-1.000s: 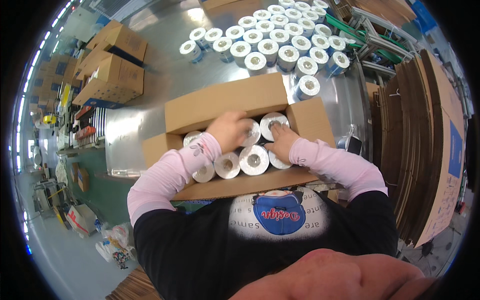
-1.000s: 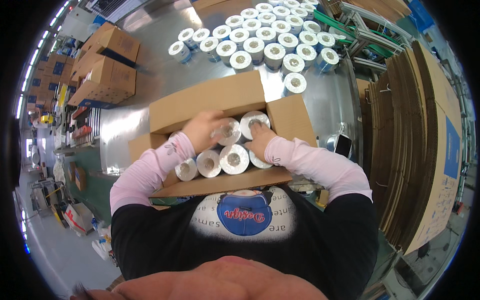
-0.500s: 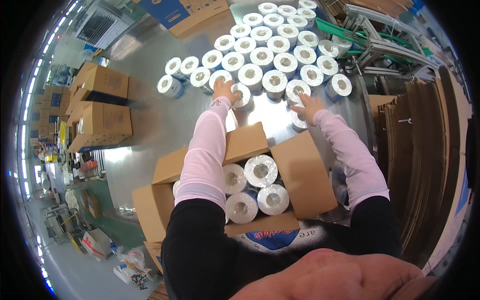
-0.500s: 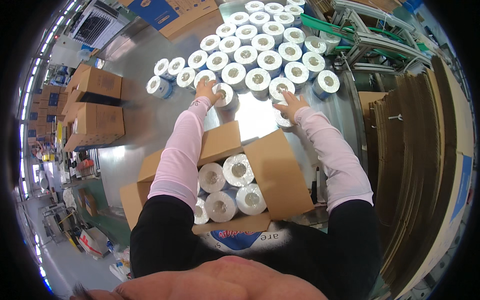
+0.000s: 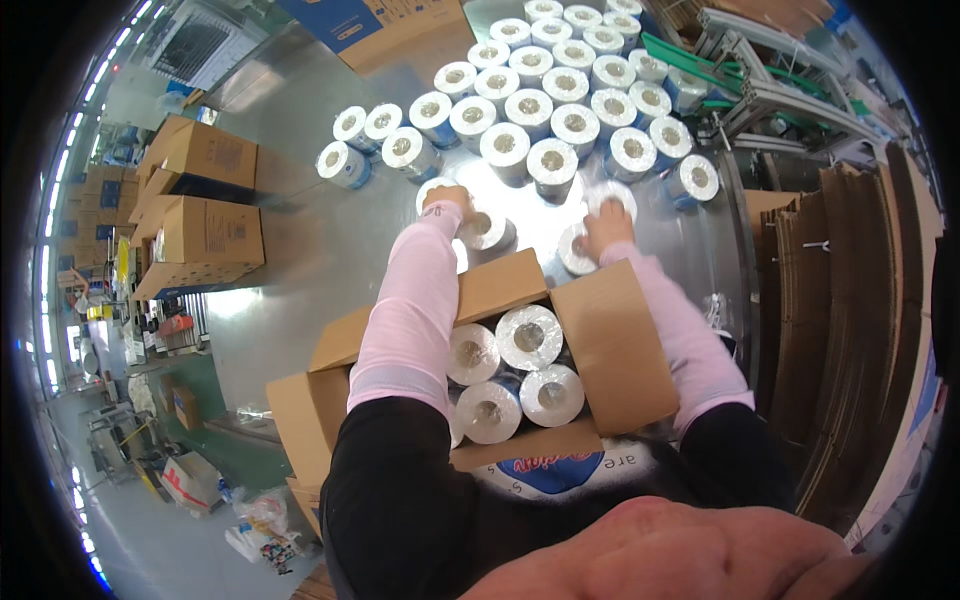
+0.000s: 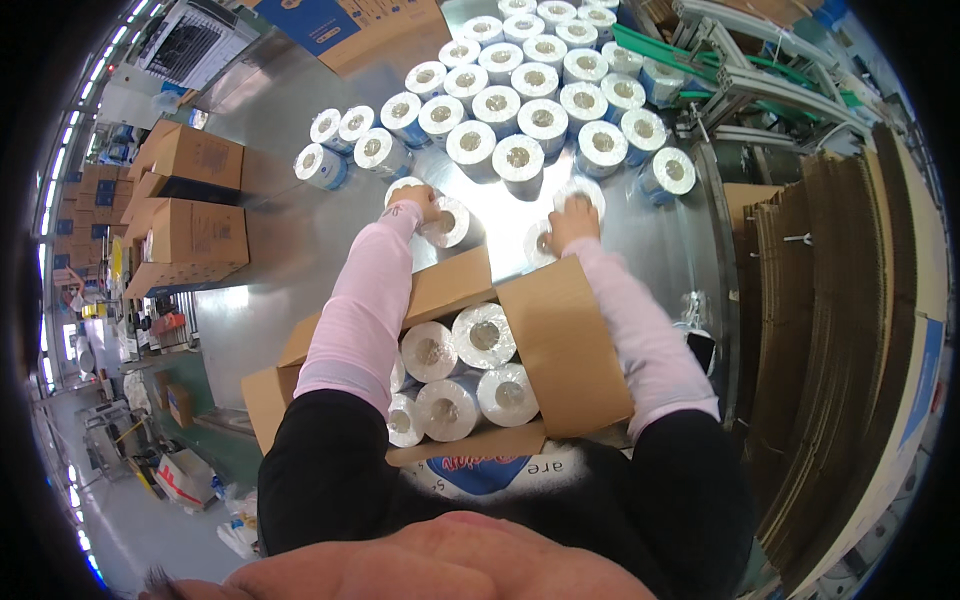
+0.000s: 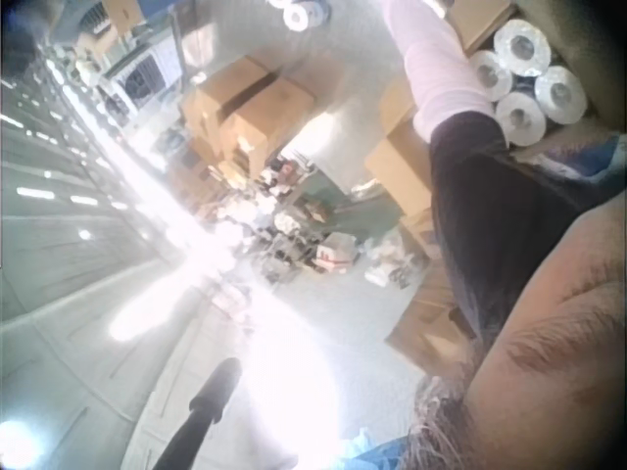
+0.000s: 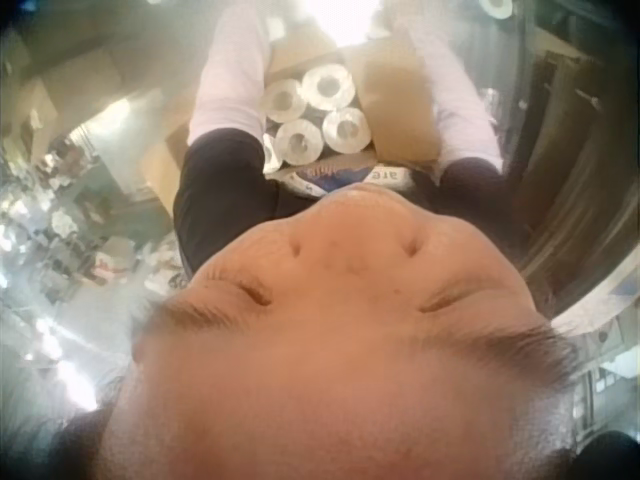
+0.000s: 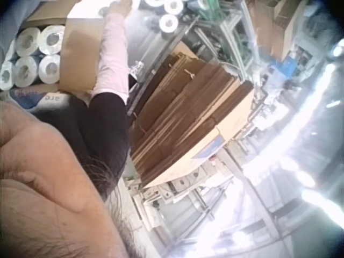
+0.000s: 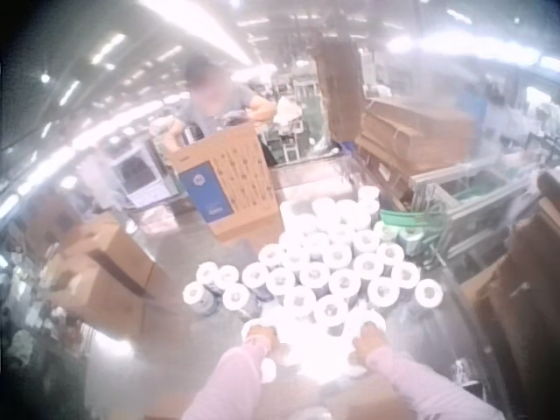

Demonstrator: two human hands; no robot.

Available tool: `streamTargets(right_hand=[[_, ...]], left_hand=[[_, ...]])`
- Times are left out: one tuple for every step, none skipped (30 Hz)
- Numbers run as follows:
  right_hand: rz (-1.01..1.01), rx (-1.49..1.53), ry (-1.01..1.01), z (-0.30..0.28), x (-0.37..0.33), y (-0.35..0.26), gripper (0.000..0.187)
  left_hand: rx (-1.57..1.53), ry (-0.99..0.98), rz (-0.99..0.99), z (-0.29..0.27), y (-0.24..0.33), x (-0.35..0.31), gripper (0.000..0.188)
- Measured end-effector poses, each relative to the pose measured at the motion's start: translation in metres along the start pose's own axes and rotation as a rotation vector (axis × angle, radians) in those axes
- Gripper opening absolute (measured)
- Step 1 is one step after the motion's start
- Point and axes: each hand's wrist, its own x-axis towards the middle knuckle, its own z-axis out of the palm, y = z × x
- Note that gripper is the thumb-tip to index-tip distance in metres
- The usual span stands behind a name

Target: The person places rolls of material into cardboard boxes by hand and folds the box flaps closed.

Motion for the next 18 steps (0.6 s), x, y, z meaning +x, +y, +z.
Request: streamTargets(right_hand=[[0.011,0.036,0.224,0.025,-0.019,0.005,0.040],[-0.066,0.033,0.198,0.030,-0.040,0.003,0.037],[-0.165,0.033,0.175,0.031,-0.059,-0.004,0.034],[-0.204,0.022,0.133,0.041,-0.081,0.002,0.033],[-0.192,0.055,0.100,0.046,-0.095,0.012,0.032],[-0.185,0.113,0.076,0.048,-0.102,0.016,0.032],[-0.113,0.225,0.066,0.050,-0.106,0.028,0.031],[-0.023,0.380,0.095,0.046,-0.107,0.041,0.030],[0.078,0.581,0.157,0.039,-0.106,0.060,0.030],[0.114,0.832,0.237,0.022,-0.100,0.074,0.029],[0.107,1.094,0.307,0.000,-0.095,0.081,0.029],[0.033,1.311,0.352,-0.028,-0.092,0.088,0.028],[-0.021,1.531,0.361,-0.063,-0.089,0.090,0.029],[-0.108,1.683,0.323,-0.097,-0.089,0.081,0.030],[-0.198,1.745,0.275,-0.129,-0.092,0.070,0.031],[-0.298,1.755,0.209,-0.159,-0.095,0.053,0.032],[-0.395,1.714,0.127,-0.184,-0.100,0.029,0.033],[-0.508,1.617,0.036,-0.209,-0.105,0.000,0.035]], left_hand=[[-0.068,-0.013,0.027,-0.011,-0.003,-0.007,0.048],[-0.143,-0.031,0.030,-0.013,-0.018,-0.017,0.050],[-0.330,0.124,-0.018,-0.005,-0.045,-0.021,0.054],[-0.501,0.093,-0.018,-0.024,-0.046,-0.032,0.059],[-0.766,0.252,0.021,-0.037,-0.043,-0.048,0.059],[-0.772,0.369,0.039,-0.046,-0.058,-0.064,0.056],[-1.078,0.457,0.113,-0.060,-0.053,-0.100,0.047],[-1.309,0.423,0.322,-0.065,-0.064,-0.119,0.026],[-1.495,0.375,0.435,-0.075,-0.065,-0.150,0.015],[-1.561,0.300,0.490,-0.076,-0.083,-0.177,0.027],[-1.689,0.288,0.516,-0.077,-0.089,-0.214,0.029],[-1.739,0.179,0.609,-0.080,-0.100,-0.250,0.035],[-1.672,0.180,0.599,-0.080,-0.111,-0.288,0.039],[-1.603,0.181,0.592,-0.079,-0.122,-0.324,0.042],[-1.638,0.098,0.501,-0.078,-0.134,-0.356,0.044],[-1.666,0.016,0.416,-0.074,-0.148,-0.384,0.046],[-1.503,0.075,0.496,-0.061,-0.166,-0.405,0.041],[-1.379,0.072,0.534,-0.046,-0.185,-0.421,0.034]])
